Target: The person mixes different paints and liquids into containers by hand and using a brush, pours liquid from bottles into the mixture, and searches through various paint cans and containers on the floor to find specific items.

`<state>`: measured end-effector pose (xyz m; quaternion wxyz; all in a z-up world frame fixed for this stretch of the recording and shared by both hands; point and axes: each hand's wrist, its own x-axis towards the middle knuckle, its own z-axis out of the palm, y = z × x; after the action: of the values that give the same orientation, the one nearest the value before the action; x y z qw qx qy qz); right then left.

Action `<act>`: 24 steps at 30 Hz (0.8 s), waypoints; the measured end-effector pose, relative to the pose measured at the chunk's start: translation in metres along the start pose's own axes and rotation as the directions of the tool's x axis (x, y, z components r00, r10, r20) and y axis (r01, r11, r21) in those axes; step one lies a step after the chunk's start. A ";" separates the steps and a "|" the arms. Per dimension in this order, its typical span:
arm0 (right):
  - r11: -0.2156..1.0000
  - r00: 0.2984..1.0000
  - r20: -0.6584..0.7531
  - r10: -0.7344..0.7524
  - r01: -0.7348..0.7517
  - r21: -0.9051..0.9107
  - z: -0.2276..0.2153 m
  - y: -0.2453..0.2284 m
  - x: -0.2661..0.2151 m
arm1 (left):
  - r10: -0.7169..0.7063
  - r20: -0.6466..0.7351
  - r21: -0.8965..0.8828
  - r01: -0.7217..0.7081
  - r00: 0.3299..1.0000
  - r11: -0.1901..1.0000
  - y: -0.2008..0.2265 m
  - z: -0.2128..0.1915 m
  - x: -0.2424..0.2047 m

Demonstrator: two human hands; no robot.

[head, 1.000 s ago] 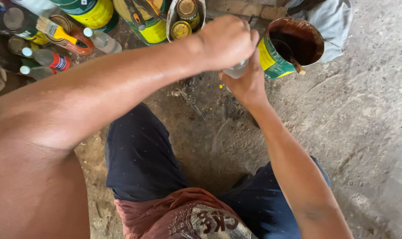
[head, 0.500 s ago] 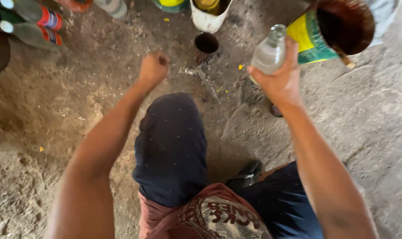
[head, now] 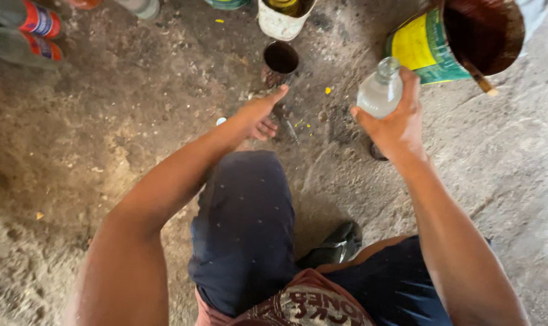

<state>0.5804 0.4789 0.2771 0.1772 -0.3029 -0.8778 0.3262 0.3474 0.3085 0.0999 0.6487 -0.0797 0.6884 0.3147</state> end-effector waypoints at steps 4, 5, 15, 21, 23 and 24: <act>0.999 1.000 -0.004 0.008 -0.008 0.037 -0.002 -0.001 -0.002 | 0.014 -0.194 0.004 -0.013 0.981 1.000 -0.012 0.030 0.051; 0.999 1.000 0.000 -0.002 0.002 0.050 -0.005 -0.003 -0.004 | 0.017 -0.190 0.006 -0.016 0.982 1.000 -0.019 0.031 0.062; 0.997 0.997 -0.014 -0.070 0.071 0.037 -0.051 -0.018 0.012 | 0.801 -0.041 0.706 -0.549 0.598 0.446 0.061 -0.001 -0.041; 0.952 0.954 -0.033 -0.297 0.293 -0.090 -0.089 -0.023 0.018 | 0.856 -0.114 0.663 -0.604 0.504 0.443 0.081 0.046 -0.101; 0.937 0.947 -0.033 -0.320 0.311 -0.159 -0.094 -0.024 0.019 | 0.886 -0.141 0.630 -0.650 0.441 0.424 0.080 0.057 -0.101; 0.919 0.940 -0.027 -0.339 0.325 -0.225 -0.096 -0.024 0.019 | 0.833 -0.184 0.618 -0.597 0.522 0.511 0.078 0.063 -0.100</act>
<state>0.6047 0.5210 0.3653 0.2244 -0.1775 -0.9404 0.1837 0.3744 0.3736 0.2227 0.2646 0.3143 0.8417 0.3503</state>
